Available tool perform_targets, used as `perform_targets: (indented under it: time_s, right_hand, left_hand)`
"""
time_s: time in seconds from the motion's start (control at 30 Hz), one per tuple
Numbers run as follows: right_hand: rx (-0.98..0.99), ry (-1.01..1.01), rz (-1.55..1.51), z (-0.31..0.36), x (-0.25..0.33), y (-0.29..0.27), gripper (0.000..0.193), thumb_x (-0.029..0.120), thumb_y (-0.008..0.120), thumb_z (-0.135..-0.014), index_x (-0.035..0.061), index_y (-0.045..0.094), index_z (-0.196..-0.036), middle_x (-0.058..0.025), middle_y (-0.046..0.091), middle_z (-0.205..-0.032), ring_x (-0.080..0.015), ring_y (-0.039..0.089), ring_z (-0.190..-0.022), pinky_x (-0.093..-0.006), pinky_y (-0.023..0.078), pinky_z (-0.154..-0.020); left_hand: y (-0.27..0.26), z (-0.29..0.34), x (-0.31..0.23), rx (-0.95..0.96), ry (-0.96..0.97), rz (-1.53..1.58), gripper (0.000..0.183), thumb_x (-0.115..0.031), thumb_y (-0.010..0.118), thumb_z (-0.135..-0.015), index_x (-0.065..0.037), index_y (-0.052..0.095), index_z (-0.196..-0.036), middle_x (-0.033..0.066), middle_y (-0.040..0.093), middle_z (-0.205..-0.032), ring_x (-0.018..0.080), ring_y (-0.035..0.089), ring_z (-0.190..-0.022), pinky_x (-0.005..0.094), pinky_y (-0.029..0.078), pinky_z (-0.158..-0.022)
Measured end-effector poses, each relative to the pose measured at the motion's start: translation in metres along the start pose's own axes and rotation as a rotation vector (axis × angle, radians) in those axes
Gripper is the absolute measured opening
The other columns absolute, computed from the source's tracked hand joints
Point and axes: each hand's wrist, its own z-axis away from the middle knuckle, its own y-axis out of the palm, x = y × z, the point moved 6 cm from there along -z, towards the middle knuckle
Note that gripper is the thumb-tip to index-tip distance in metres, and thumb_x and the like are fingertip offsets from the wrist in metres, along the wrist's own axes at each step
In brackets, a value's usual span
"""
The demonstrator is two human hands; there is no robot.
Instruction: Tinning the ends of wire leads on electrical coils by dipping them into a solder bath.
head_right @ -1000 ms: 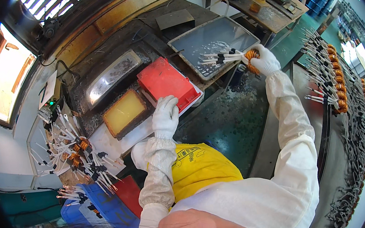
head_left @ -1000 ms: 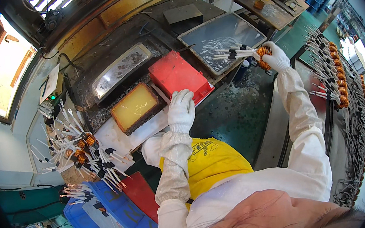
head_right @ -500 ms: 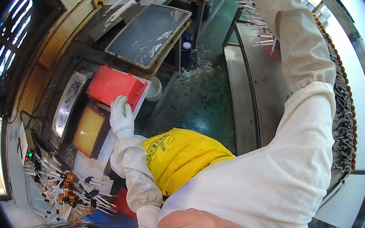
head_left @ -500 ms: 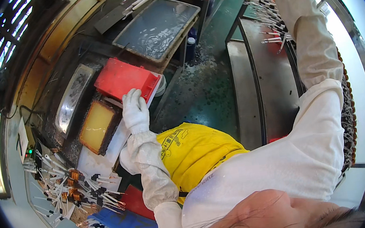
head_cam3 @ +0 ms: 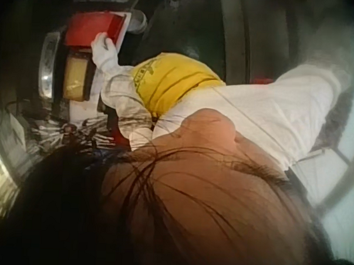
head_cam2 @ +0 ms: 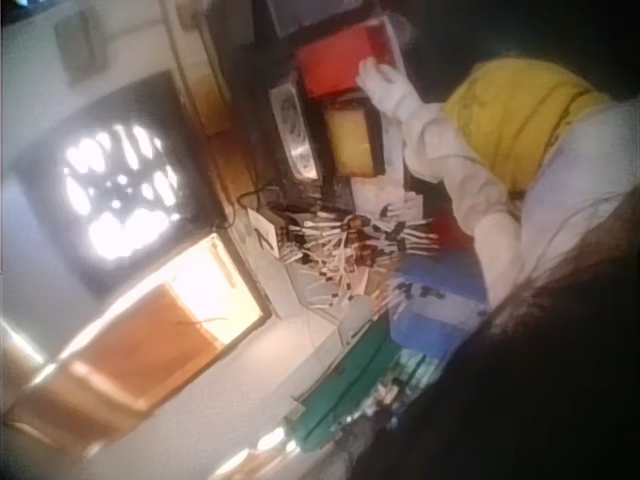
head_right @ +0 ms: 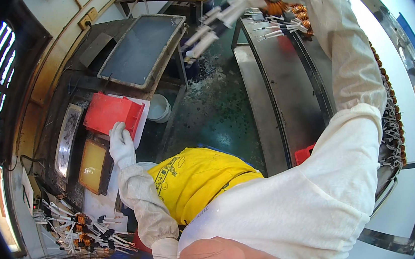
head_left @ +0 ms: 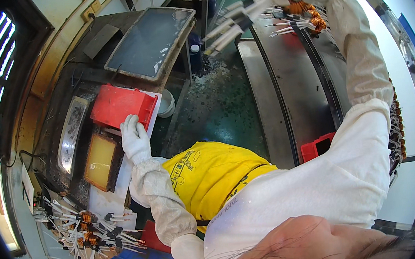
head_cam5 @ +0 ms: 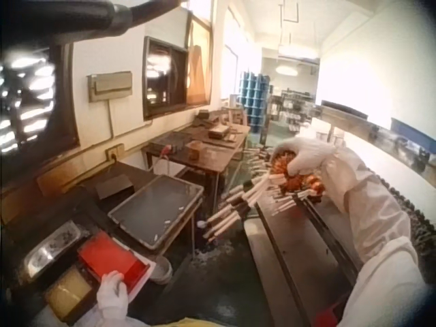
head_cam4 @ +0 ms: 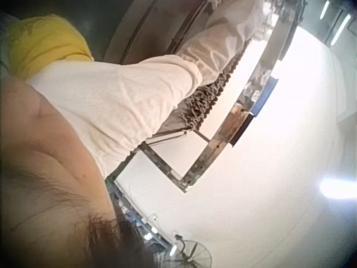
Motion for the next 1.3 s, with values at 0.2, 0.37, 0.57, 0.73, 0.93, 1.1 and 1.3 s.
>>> perform_targets:
  time_s: [0.2,0.37,0.57,0.73,0.93,1.1,1.3]
  right_hand:
    - [-0.016,0.129,0.181,0.029,-0.147,0.054,0.048,0.002,0.062,-0.066,0.0057,0.061,-0.114,-0.0189,0.067,-0.104,-0.0326,0.064,-0.102,-0.0372,0.049,-0.089]
    - [0.031,0.349,0.283,0.068,-0.264,0.072,0.038,0.006,0.068,-0.075,0.0067,0.058,-0.112,-0.0184,0.067,-0.102,-0.0316,0.064,-0.101,-0.0372,0.048,-0.088]
    - [0.007,0.634,0.361,0.105,-0.341,0.115,0.042,0.017,0.077,-0.077,0.0124,0.056,-0.112,-0.0180,0.064,-0.108,-0.0380,0.061,-0.105,-0.0415,0.048,-0.086]
    - [-0.052,0.668,0.390,0.093,-0.382,0.149,0.050,0.029,0.082,-0.072,0.0170,0.057,-0.114,-0.0153,0.059,-0.116,-0.0378,0.060,-0.107,-0.0438,0.049,-0.089]
    - [-0.006,0.575,0.535,0.027,-0.388,0.158,0.040,0.025,0.072,-0.083,0.0220,0.057,-0.120,-0.0138,0.055,-0.127,-0.0366,0.054,-0.115,-0.0423,0.048,-0.093]
    - [-0.211,0.796,0.475,0.022,-0.459,0.167,0.045,0.023,0.074,-0.081,0.0183,0.054,-0.121,-0.0134,0.053,-0.129,-0.0405,0.055,-0.113,-0.0464,0.049,-0.093]
    - [-0.701,0.774,0.406,0.039,-0.393,0.204,0.074,0.019,0.064,-0.087,0.0129,0.021,-0.147,-0.0216,0.039,-0.142,-0.0431,0.041,-0.130,-0.0530,0.038,-0.105]
  left_hand:
    - [-0.005,-0.001,-0.004,0.019,-0.046,0.010,0.023,-0.010,0.059,-0.089,-0.003,0.069,-0.108,0.0149,0.066,-0.118,0.0338,0.059,-0.113,0.0405,0.042,-0.106]
    - [-0.003,-0.004,-0.004,0.015,-0.041,-0.001,0.023,-0.011,0.059,-0.089,-0.004,0.069,-0.109,0.0150,0.066,-0.118,0.0346,0.059,-0.115,0.0411,0.041,-0.107]
    - [-0.006,-0.003,-0.006,-0.011,-0.017,-0.021,0.022,-0.009,0.059,-0.088,-0.003,0.069,-0.107,0.0151,0.066,-0.117,0.0346,0.059,-0.114,0.0414,0.041,-0.107]
    - [-0.003,-0.003,-0.011,-0.027,0.012,-0.025,0.021,-0.007,0.060,-0.087,-0.002,0.069,-0.105,0.0166,0.066,-0.115,0.0350,0.059,-0.114,0.0432,0.040,-0.108]
    - [-0.006,0.004,-0.014,-0.059,-0.008,-0.018,0.020,-0.005,0.061,-0.086,-0.002,0.069,-0.105,0.0167,0.066,-0.116,0.0338,0.059,-0.113,0.0439,0.038,-0.110]
    - [0.007,-0.007,-0.018,-0.026,-0.042,-0.025,0.021,-0.004,0.060,-0.087,-0.002,0.068,-0.105,0.0166,0.065,-0.117,0.0335,0.059,-0.114,0.0440,0.036,-0.112]
    - [-0.007,0.006,-0.011,-0.039,-0.082,-0.042,0.021,-0.004,0.060,-0.087,-0.002,0.068,-0.106,0.0164,0.065,-0.118,0.0329,0.059,-0.114,0.0441,0.035,-0.113]
